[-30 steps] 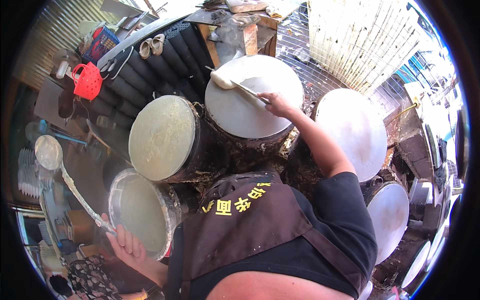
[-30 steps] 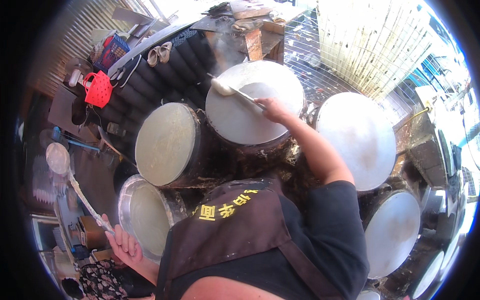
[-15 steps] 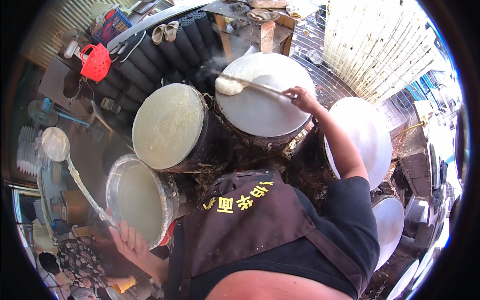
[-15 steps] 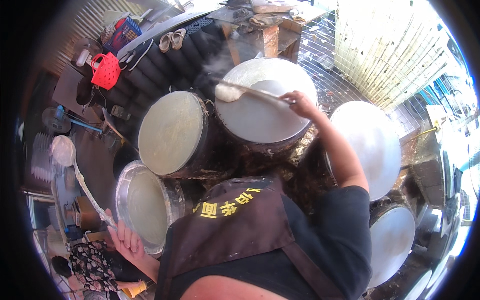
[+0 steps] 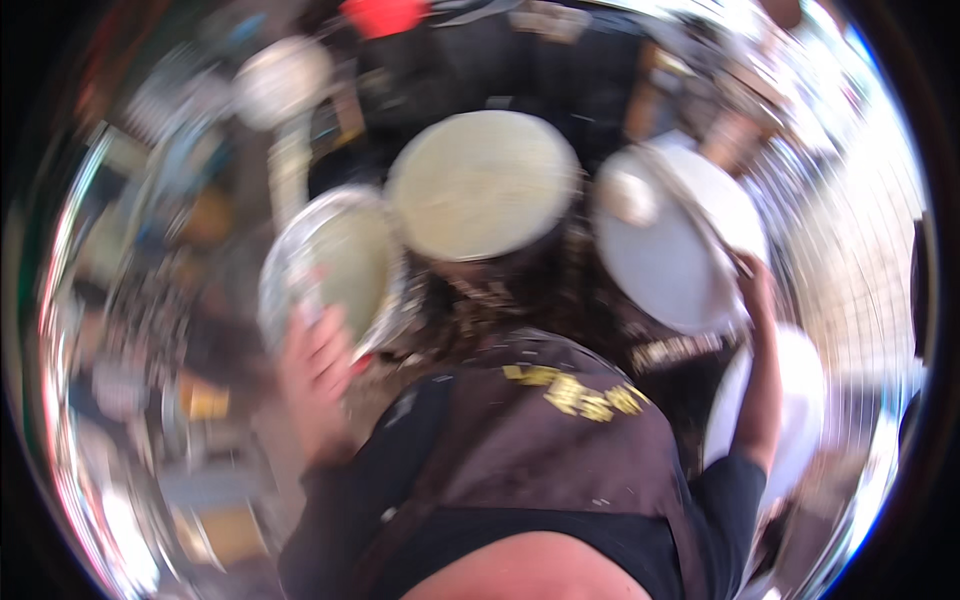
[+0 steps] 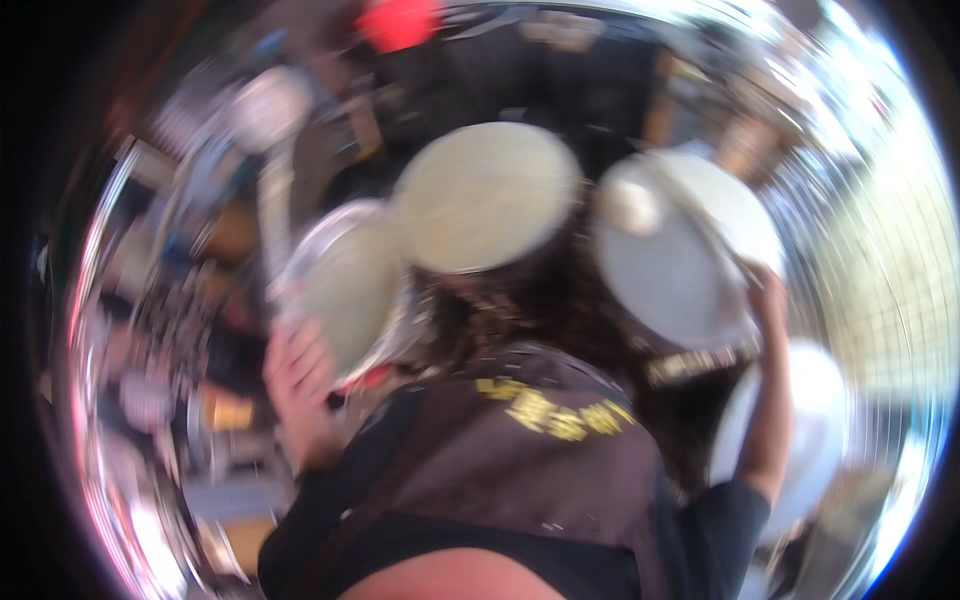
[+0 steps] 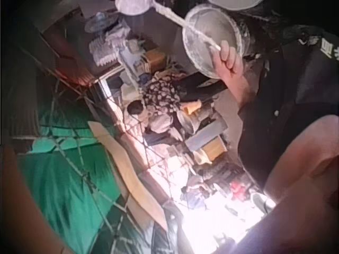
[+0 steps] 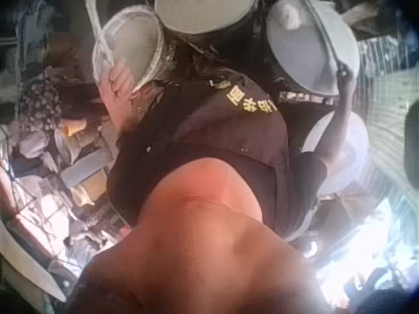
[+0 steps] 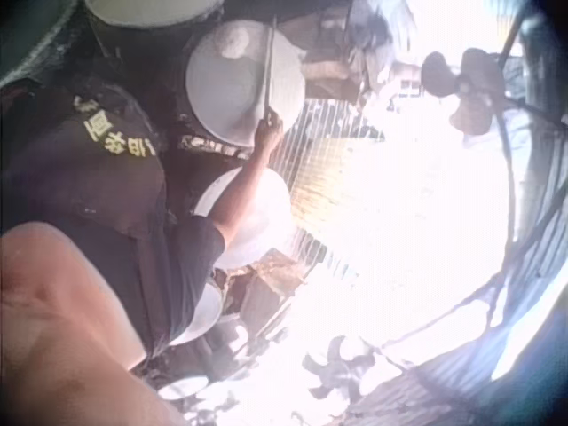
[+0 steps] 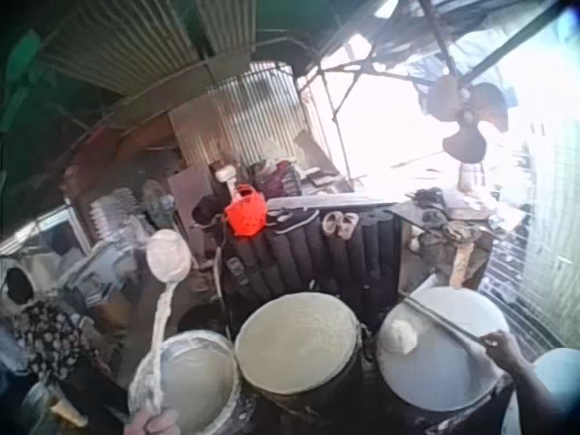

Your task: The person ladles batter onto several hot griddles and spreads it into thin circles using a wooden spreader. They flip the crepes and stack them on a nearby surface. The process is repeated continuously across multiple griddles.

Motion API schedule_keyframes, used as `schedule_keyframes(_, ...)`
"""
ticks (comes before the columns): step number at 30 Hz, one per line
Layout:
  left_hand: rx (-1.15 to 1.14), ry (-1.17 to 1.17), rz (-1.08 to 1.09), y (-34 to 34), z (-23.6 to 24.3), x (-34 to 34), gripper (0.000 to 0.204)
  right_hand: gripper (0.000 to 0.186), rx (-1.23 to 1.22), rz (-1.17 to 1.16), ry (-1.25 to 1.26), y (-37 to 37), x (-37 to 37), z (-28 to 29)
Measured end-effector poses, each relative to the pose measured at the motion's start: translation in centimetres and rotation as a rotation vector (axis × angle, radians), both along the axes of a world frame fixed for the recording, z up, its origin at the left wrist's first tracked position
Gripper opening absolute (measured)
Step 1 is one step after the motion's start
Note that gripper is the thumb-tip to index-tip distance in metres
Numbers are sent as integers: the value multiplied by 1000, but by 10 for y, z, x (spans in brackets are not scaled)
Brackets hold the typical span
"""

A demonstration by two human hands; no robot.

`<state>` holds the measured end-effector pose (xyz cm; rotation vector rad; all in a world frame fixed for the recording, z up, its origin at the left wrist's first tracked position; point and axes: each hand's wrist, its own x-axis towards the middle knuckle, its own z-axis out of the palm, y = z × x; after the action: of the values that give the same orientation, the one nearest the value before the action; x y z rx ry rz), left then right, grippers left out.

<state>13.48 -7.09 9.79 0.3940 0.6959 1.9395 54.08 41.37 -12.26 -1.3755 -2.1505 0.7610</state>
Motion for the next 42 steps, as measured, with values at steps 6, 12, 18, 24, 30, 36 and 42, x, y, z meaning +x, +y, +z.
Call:
schedule_keyframes(6, 49, 31, -33, 12, 7, 1, 44, 27, -64, 246, -82, -22, 33, 2)
schedule_keyframes(12, 10, 35, 46, 6, 2, 16, 43, 53, -45, 118, -50, 9, -1, -7)
schedule_keyframes(18, -99, 26, 20, 20, 0, 11, 44, 33, -105, 265, -199, 23, 73, -27)
schedule_keyframes(24, 30, -97, 64, 9, -5, 21, 48, 35, 18, 239, -82, 8, 3, -1)
schedule_keyframes(30, 43, -5, 23, 15, 0, 15, 49, 29, -110, 271, -168, -6, 42, 39)
schedule_keyframes(36, 35, -2, -17, 25, -2, 16, 51, 23, 68, 204, -146, -2, 20, 22)
schedule_keyframes(42, 40, -34, -110, 32, -6, 6, 51, 29, -14, 150, -66, -71, 79, 27)
